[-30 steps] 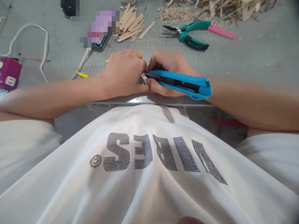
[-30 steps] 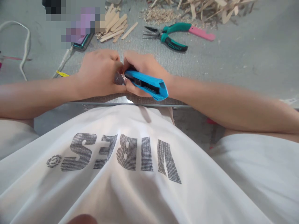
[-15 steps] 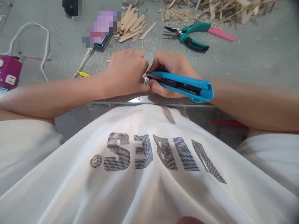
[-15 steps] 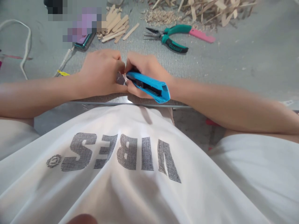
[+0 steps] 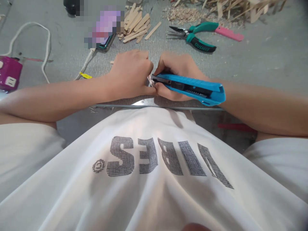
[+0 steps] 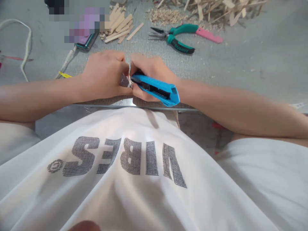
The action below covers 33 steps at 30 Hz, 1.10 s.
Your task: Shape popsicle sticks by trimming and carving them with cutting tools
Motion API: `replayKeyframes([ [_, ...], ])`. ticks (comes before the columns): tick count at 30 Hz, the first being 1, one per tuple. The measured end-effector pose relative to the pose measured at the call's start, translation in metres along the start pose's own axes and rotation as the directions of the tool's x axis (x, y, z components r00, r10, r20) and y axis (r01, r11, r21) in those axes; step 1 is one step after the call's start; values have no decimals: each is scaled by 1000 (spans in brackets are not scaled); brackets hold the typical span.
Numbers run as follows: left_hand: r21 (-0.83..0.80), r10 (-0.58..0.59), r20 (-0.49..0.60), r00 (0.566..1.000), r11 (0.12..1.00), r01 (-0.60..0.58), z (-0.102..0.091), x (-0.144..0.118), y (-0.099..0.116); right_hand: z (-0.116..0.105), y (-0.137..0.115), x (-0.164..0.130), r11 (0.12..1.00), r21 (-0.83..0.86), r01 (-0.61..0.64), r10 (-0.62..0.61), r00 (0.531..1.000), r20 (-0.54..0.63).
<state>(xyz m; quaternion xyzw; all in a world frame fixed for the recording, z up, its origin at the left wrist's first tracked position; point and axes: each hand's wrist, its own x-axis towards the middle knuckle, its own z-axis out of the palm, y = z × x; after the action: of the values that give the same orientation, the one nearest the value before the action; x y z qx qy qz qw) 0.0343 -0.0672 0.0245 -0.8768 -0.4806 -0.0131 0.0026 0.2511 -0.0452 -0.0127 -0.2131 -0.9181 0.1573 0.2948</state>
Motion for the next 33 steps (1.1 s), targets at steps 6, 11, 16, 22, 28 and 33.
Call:
replayKeyframes([
  [6, 98, 46, -16, 999, 994, -44, 0, -1, 0, 4, -6, 0, 996, 90, -6, 15, 995, -97],
  [11, 31, 36, -9, 999, 999, -36, 2, 1, -5, 4, -1, 0, 989, 146, -17, 55, 964, -261],
  [16, -85, 36, -9, 999, 996, -36, 6, 4, -13, -4, 13, 0, 982, 188, 17, 15, 986, -168],
  [22, -351, 198, 0, 980, 918, -186, 7, 12, -34, -16, 28, 0, 960, 275, 62, -42, 996, -79],
  [28, -392, 286, 32, 958, 885, -251, 4, 14, -40, -24, 34, 3, 927, 367, 79, -43, 994, -104],
  [33, -525, 443, 71, 894, 778, -345, -3, 14, -51, -27, 33, 5, 903, 422, 79, -38, 994, -104],
])
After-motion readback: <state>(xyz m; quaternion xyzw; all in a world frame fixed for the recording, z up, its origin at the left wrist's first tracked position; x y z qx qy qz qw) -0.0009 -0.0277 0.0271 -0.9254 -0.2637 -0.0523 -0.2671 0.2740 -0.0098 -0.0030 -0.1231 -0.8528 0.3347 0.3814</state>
